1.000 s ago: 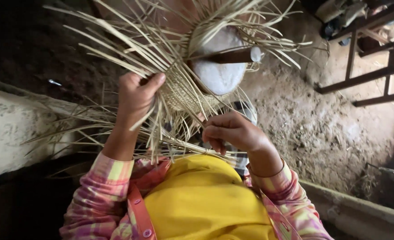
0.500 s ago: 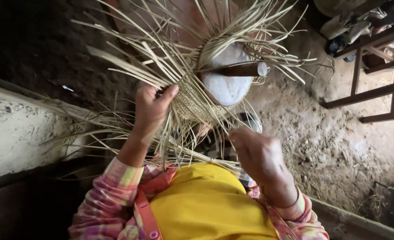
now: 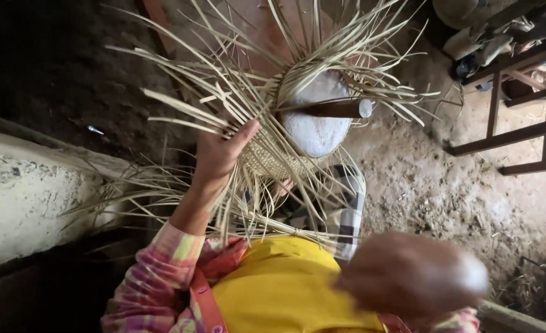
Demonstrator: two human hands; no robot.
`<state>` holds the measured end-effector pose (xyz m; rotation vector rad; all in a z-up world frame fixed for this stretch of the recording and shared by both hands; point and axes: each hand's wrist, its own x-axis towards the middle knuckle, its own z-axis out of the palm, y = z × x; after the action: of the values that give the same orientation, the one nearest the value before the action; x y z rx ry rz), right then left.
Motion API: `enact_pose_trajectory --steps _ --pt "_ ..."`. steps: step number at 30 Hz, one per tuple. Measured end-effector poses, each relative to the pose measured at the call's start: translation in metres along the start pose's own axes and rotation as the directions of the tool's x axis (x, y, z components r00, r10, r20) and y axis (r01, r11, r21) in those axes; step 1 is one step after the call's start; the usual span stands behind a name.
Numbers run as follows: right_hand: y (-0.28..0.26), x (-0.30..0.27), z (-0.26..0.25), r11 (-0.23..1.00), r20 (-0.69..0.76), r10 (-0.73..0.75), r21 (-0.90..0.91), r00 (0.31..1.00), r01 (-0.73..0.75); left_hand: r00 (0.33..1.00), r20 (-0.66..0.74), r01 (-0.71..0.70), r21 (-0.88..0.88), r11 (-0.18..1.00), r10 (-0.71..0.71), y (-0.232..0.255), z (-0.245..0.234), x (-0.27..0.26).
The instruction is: Weaving a straw hat by hand using dried straw strands and a wooden form
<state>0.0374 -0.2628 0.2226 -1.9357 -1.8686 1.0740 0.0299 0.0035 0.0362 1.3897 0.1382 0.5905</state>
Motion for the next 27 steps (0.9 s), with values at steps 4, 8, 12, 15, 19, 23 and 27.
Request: enact_pose_trajectory --steps 4,8,12,15,19,23,27 --pt "0.032 0.0 -0.007 0.55 -0.51 0.088 -0.691 0.856 -0.469 0.873 -0.013 0.487 0.073 0.87 -0.488 0.027 0.007 -0.001" --pt "0.085 0.081 -0.035 0.823 -0.73 -0.131 -0.457 0.671 -0.336 0.986 0.019 0.147 0.377 0.915 -0.166 -0.003 0.005 -0.025" --pt "0.143 0.101 0.001 0.587 -0.758 -0.167 -0.59 0.631 -0.554 0.969 -0.23 -0.053 0.158 0.986 0.089 -0.004 0.009 -0.049" --pt "0.127 0.093 0.025 0.59 -0.731 -0.07 -0.579 0.678 -0.563 0.88 -0.165 -0.385 0.299 0.873 0.445 -0.035 -0.003 -0.051" --pt "0.086 0.095 0.042 0.496 -0.702 -0.007 -0.621 0.712 -0.607 0.809 0.228 -0.587 0.268 0.764 0.542 0.006 0.009 -0.023" --pt "0.065 0.109 0.032 0.764 -0.431 0.413 -0.315 0.802 -0.563 0.754 0.444 -0.655 0.46 0.599 0.484 0.003 0.016 -0.018" --pt "0.103 0.088 -0.006 0.626 -0.656 0.134 -0.525 0.743 -0.577 0.712 0.513 -0.676 0.685 0.272 0.479 -0.004 0.023 -0.031"
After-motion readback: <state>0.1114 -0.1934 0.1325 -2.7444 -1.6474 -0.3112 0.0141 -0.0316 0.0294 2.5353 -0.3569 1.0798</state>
